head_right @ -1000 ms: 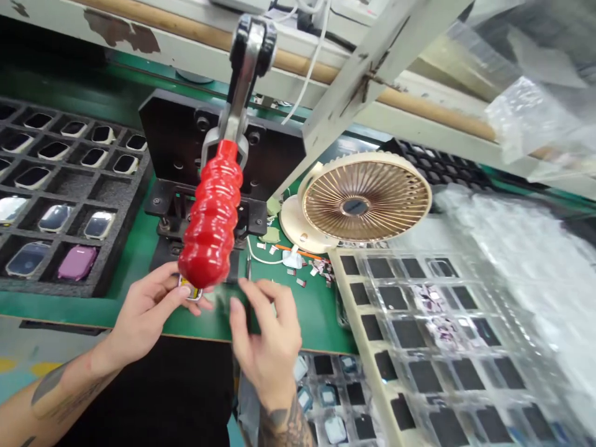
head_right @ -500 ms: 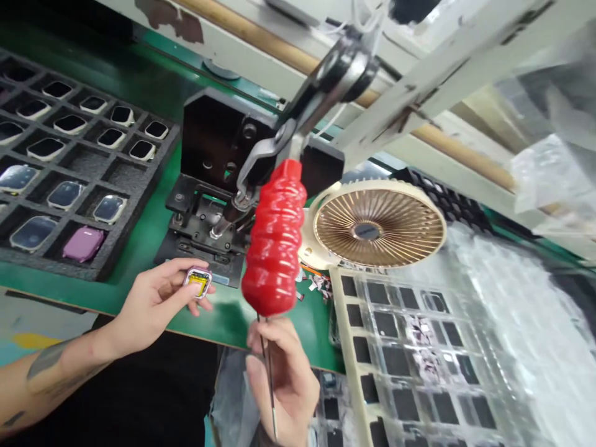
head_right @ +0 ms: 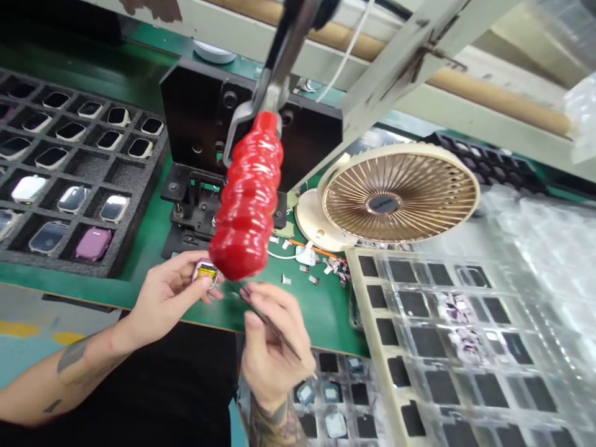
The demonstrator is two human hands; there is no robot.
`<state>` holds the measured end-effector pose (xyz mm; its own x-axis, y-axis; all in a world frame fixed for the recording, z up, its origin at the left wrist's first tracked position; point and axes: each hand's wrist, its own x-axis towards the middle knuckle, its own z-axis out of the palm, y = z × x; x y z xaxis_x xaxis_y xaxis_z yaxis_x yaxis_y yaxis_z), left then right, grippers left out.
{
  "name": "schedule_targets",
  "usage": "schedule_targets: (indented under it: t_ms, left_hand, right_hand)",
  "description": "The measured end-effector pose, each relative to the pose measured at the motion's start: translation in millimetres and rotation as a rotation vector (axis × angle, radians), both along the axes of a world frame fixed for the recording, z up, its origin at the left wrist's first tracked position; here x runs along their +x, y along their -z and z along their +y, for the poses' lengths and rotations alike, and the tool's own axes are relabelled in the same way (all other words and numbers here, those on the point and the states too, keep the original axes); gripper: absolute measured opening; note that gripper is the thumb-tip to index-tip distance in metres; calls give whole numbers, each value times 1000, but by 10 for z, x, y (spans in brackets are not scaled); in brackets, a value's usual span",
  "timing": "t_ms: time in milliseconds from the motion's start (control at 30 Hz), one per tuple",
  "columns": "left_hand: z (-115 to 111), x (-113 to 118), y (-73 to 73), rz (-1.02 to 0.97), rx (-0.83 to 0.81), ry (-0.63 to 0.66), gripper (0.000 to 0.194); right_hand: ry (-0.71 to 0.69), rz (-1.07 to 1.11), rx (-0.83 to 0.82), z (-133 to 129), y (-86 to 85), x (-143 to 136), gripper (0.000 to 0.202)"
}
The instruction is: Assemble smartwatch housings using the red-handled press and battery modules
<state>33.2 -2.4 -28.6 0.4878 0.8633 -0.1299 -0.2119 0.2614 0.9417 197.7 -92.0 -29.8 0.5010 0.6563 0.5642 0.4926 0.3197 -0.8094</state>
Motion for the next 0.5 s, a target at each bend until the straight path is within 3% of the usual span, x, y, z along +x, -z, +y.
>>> schedule_targets:
  t_ms: [100, 300, 500]
  left_hand:
    - [4, 2, -7, 37, 5, 19, 36]
    - [-3, -11, -35, 45, 30, 38, 28]
    - [-4, -30, -35, 30, 48, 57, 28]
  right_hand:
    - [-93, -39, 3, 71, 36, -105, 25]
    - [-121, -62, 25, 134, 91, -142, 32]
    - [-98, 114, -99, 165, 105, -174, 15]
